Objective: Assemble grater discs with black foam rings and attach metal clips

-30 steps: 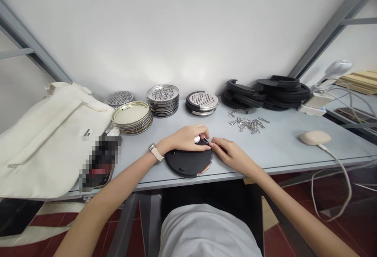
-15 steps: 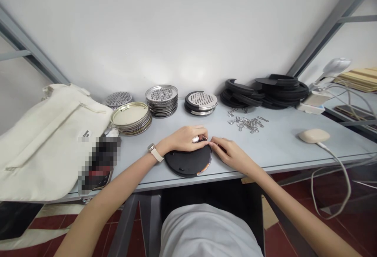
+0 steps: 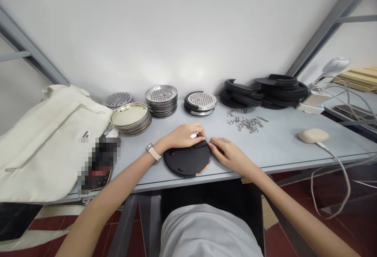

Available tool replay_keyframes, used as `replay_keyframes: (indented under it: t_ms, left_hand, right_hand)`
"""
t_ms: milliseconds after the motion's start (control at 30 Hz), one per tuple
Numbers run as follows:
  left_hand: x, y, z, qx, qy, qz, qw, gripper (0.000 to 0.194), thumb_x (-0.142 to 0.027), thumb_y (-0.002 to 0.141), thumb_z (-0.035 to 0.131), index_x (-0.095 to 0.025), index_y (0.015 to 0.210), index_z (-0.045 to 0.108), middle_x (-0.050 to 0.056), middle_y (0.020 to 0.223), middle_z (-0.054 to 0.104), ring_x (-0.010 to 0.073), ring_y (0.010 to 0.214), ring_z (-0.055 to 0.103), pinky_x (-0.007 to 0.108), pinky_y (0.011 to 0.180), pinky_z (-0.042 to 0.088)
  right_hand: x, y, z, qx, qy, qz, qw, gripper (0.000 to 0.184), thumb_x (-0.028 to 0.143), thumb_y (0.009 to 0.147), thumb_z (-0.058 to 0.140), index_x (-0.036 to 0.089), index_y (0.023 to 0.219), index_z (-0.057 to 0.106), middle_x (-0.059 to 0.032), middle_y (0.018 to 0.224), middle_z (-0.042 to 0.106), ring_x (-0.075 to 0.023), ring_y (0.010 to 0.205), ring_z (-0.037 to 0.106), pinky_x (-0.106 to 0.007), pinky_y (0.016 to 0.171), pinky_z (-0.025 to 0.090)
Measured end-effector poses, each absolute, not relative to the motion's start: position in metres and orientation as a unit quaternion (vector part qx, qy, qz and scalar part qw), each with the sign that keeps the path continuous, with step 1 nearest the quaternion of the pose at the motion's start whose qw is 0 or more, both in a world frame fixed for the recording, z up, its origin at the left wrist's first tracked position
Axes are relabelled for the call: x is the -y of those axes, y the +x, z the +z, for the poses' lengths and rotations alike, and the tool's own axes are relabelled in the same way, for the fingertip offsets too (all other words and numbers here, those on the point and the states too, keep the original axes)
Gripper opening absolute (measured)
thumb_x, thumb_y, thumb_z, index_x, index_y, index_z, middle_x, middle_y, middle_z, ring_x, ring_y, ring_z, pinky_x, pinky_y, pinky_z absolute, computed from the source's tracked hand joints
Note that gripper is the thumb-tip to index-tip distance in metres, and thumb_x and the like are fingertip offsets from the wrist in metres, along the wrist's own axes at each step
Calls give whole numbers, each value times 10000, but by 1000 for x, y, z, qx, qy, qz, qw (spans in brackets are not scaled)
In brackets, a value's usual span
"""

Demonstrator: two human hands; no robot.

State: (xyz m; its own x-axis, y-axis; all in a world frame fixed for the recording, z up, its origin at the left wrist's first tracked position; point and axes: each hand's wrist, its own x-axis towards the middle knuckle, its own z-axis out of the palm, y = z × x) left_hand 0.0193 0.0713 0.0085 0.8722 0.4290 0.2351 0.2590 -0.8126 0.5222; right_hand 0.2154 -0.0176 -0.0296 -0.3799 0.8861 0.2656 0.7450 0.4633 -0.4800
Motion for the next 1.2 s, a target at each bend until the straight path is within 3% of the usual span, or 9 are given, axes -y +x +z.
replay_keyframes:
  t_ms: [167,500,700,900,1033,1200]
  left_hand:
    - [-69,18,8,-170,947,163,219,319,-457,805,627,-173,942,575,34,943,577,147,815,540,258,732,412]
    - [-68,22,2,-182,945,166,216,173,-343,829,580,-180,874,547,19,884,559,141,795,537,257,736,410]
    - [-67,21,3,-179,951,161,195,181,-359,843,557,-181,872,543,18,888,546,136,775,525,251,721,398]
    - [-67,21,4,-171,951,158,203,199,-371,847,558,-175,879,547,26,912,553,137,777,527,246,705,397]
    - [-66,22,4,-182,951,159,195,193,-367,842,570,-179,884,553,26,915,559,141,797,537,253,737,402]
    - [-67,23,3,-181,951,157,193,198,-376,848,564,-181,874,543,28,903,559,145,818,541,252,748,409]
  right_hand:
    - [16,216,-32,824,-490,140,249,249,243,963,332,206,751,458,-13,667,527,-160,628,471,-279,628,357]
    - [20,213,-29,793,-523,153,272,214,294,971,315,224,803,428,4,639,511,-168,596,474,-280,593,352]
    - [32,201,-19,777,-522,-36,351,116,201,934,358,194,855,442,-51,719,517,-201,684,457,-345,696,349]
    - [65,146,-7,875,-373,-17,307,134,110,878,385,176,847,498,-59,764,504,-201,729,418,-329,678,344]
    - [77,93,-3,934,-255,-38,249,144,149,878,408,152,940,538,-91,896,544,-210,779,437,-337,676,352]
    - [57,23,0,912,-294,-55,280,168,147,921,372,132,929,539,-74,852,537,-192,766,455,-329,684,358]
